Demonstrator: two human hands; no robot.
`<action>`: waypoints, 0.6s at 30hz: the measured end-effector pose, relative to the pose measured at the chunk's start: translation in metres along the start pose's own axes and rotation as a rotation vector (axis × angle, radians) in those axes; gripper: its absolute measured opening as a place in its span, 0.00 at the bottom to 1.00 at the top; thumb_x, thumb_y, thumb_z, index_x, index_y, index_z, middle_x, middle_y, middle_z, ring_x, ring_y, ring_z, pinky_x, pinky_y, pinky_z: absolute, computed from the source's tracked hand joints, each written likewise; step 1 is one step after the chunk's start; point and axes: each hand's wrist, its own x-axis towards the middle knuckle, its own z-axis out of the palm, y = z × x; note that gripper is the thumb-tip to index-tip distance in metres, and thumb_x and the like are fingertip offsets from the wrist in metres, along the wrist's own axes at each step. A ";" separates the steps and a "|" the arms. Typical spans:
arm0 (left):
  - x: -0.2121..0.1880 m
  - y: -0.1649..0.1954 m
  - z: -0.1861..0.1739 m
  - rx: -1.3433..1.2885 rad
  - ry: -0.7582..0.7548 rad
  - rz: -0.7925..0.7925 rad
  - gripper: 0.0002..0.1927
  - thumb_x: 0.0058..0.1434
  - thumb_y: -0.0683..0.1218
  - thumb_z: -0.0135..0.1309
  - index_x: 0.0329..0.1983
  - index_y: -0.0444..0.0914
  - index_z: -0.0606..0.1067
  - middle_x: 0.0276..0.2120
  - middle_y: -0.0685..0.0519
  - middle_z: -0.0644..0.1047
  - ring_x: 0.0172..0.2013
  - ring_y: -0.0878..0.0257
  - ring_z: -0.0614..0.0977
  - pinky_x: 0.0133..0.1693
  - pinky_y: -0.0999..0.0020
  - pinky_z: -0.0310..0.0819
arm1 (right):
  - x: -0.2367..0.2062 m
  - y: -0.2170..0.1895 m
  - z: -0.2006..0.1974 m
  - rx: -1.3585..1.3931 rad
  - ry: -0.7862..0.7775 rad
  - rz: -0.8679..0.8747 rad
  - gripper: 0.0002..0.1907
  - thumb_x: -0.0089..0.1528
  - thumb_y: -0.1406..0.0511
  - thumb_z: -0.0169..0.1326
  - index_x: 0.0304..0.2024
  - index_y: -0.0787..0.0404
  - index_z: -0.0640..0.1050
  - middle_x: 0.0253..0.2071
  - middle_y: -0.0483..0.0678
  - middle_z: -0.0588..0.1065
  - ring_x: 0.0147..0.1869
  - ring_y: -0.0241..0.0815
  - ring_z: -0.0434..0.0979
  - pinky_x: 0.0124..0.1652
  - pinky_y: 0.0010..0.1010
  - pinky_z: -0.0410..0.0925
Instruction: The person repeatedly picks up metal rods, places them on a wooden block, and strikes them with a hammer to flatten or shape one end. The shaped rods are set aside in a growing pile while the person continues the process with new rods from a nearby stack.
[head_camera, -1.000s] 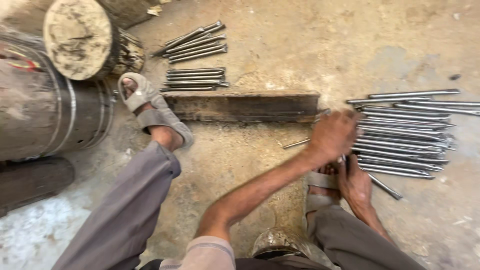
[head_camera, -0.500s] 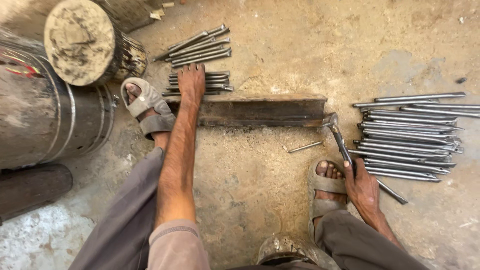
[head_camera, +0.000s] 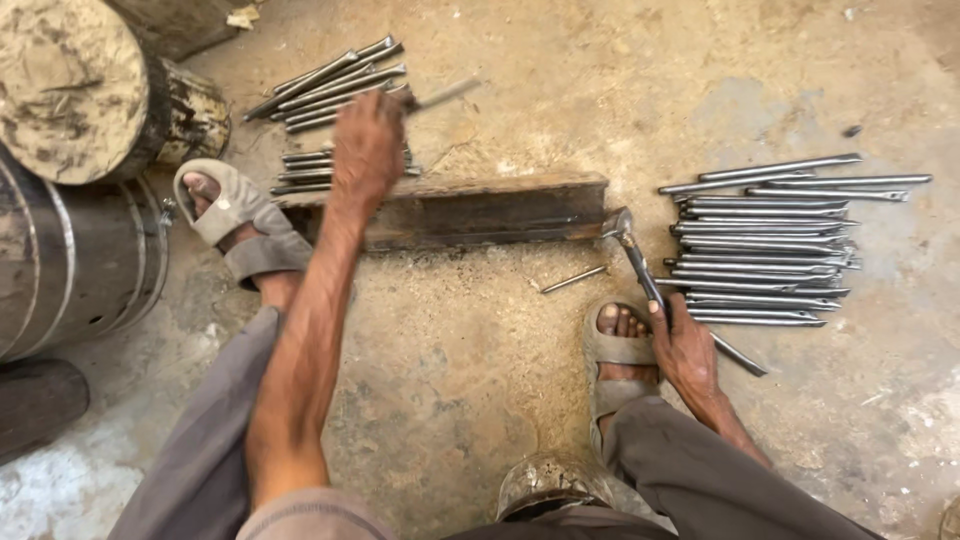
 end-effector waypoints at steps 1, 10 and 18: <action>-0.007 0.026 -0.001 -0.173 -0.006 0.024 0.10 0.78 0.40 0.46 0.56 0.39 0.76 0.37 0.49 0.73 0.37 0.59 0.73 0.38 0.64 0.74 | 0.000 0.000 0.000 0.009 -0.011 0.016 0.16 0.72 0.54 0.45 0.50 0.59 0.71 0.24 0.67 0.73 0.29 0.75 0.73 0.26 0.61 0.61; -0.078 0.155 0.036 -0.251 -0.081 0.159 0.20 0.66 0.36 0.52 0.59 0.43 0.74 0.41 0.51 0.74 0.43 0.56 0.76 0.45 0.58 0.77 | 0.001 0.009 -0.004 0.036 -0.039 0.015 0.17 0.72 0.53 0.44 0.49 0.59 0.69 0.23 0.66 0.74 0.28 0.72 0.75 0.25 0.59 0.63; -0.082 0.146 0.051 -0.166 -0.126 0.203 0.30 0.60 0.30 0.49 0.63 0.48 0.75 0.45 0.51 0.74 0.45 0.55 0.73 0.50 0.55 0.73 | 0.002 0.015 -0.001 0.010 -0.062 0.035 0.17 0.72 0.52 0.43 0.48 0.60 0.68 0.20 0.63 0.73 0.23 0.69 0.75 0.24 0.58 0.63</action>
